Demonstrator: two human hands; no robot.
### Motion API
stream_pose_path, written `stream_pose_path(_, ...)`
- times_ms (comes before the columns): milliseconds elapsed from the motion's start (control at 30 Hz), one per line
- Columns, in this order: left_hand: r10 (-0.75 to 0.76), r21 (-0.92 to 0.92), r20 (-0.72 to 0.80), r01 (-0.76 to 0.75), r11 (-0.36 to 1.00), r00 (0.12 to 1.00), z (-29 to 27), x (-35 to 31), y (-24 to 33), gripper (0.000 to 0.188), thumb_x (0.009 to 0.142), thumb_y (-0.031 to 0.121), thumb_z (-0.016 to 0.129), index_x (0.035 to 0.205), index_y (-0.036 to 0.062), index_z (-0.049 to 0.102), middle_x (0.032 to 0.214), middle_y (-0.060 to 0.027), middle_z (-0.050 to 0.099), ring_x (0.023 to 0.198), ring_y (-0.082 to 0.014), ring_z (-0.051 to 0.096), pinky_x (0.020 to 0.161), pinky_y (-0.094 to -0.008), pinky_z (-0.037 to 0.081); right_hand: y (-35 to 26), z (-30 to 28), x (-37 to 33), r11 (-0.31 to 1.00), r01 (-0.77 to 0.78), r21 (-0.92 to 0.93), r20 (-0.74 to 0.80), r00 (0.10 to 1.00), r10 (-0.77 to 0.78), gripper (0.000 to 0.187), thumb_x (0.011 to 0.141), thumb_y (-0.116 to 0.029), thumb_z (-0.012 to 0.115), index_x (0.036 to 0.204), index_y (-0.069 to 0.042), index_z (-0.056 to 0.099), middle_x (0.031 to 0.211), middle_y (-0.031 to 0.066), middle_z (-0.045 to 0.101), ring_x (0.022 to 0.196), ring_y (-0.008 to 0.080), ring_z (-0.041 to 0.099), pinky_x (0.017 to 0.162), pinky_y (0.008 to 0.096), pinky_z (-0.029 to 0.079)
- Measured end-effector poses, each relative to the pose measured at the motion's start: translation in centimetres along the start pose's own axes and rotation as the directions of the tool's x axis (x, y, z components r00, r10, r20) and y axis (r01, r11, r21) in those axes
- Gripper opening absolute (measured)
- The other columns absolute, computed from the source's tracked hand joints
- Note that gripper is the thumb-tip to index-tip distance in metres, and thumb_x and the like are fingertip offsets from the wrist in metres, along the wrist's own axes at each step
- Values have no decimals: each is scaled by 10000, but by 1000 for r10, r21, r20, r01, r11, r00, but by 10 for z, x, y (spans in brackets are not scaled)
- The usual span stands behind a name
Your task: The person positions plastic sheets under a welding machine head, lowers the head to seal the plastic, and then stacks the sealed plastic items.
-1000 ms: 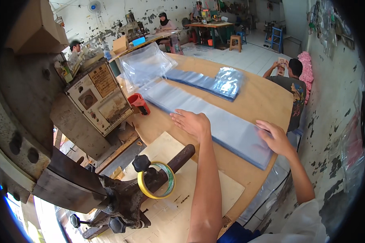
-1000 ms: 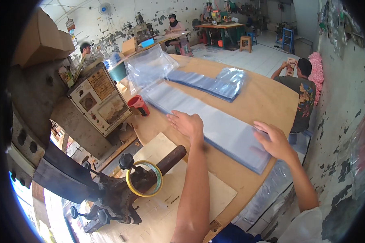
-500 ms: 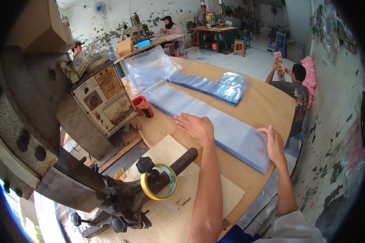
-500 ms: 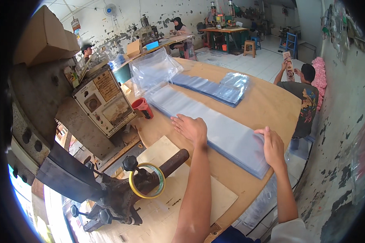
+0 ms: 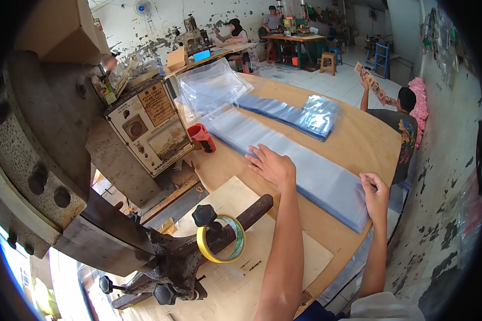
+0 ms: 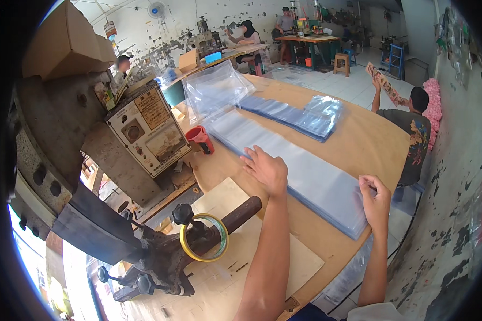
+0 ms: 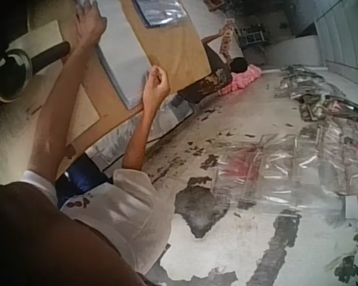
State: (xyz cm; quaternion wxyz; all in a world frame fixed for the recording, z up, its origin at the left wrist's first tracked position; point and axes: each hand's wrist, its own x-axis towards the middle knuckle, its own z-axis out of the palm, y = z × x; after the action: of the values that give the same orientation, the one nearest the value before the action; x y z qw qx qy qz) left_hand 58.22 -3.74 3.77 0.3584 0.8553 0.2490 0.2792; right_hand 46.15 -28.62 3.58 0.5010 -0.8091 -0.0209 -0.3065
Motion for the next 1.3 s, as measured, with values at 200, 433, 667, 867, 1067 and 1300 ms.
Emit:
stream_pose_path(200, -2, 59, 17, 1, 998, 1000, 2, 3, 0, 674, 839, 43, 643, 1488, -16, 470, 1667, -233, 271, 1562, -461, 160, 1275, -558, 101, -4, -1, 0, 999, -28, 18, 57, 998, 27, 266, 1028, -212, 647, 1043, 46, 712, 975, 78, 752, 916, 126, 673, 853, 280, 512)
stream_pose_path(433, 8, 37, 17, -9, 999, 1000, 0, 2, 1, 617, 831, 31, 630, 1443, 49, 552, 1660, -243, 277, 1553, -481, 166, 1273, -560, 110, -6, -1, 0, 1000, -16, 17, 39, 999, 15, 238, 996, -176, 674, 1018, 56, 721, 924, 104, 756, 881, 153, 688, 839, 301, 525)
stream_pose_path(667, -7, 3, 17, 7, 1000, 1000, 2, 0, -2, 566, 831, 24, 608, 1395, 68, 611, 1654, -248, 291, 1549, -491, 167, 1271, -561, 118, -3, 0, -1, 999, -25, 36, 44, 999, 23, 232, 991, -171, 677, 1019, 54, 722, 929, 103, 757, 884, 155, 689, 843, 300, 525)
stream_pose_path(867, 7, -18, 1, -7, 1000, 1000, 1, 3, 1, 490, 855, 49, 596, 1337, 93, 671, 1654, -245, 295, 1553, -484, 164, 1271, -562, 118, -2, 0, 1, 999, -14, 37, 46, 999, 12, 235, 992, -178, 678, 1016, 51, 722, 935, 94, 755, 891, 150, 687, 850, 293, 522)
stream_pose_path(1067, -19, -31, 7, 19, 999, 1000, -4, 2, -1, 433, 853, 61, 605, 1262, 126, 729, 1649, -247, 309, 1553, -474, 179, 1271, -558, 123, 4, 2, -1, 999, 1, 39, 71, 997, -4, 248, 998, -194, 677, 1018, 50, 722, 948, 88, 755, 901, 144, 678, 854, 289, 518)
stream_pose_path(1300, 12, -45, 12, -12, 999, 1000, -2, 1, -1, 422, 861, 61, 600, 1254, 132, 738, 1651, -248, 307, 1548, -487, 183, 1270, -558, 125, 1, 0, 1, 997, -19, 72, 102, 995, 11, 234, 998, -180, 673, 1023, 47, 720, 980, 87, 756, 926, 148, 674, 877, 298, 512)
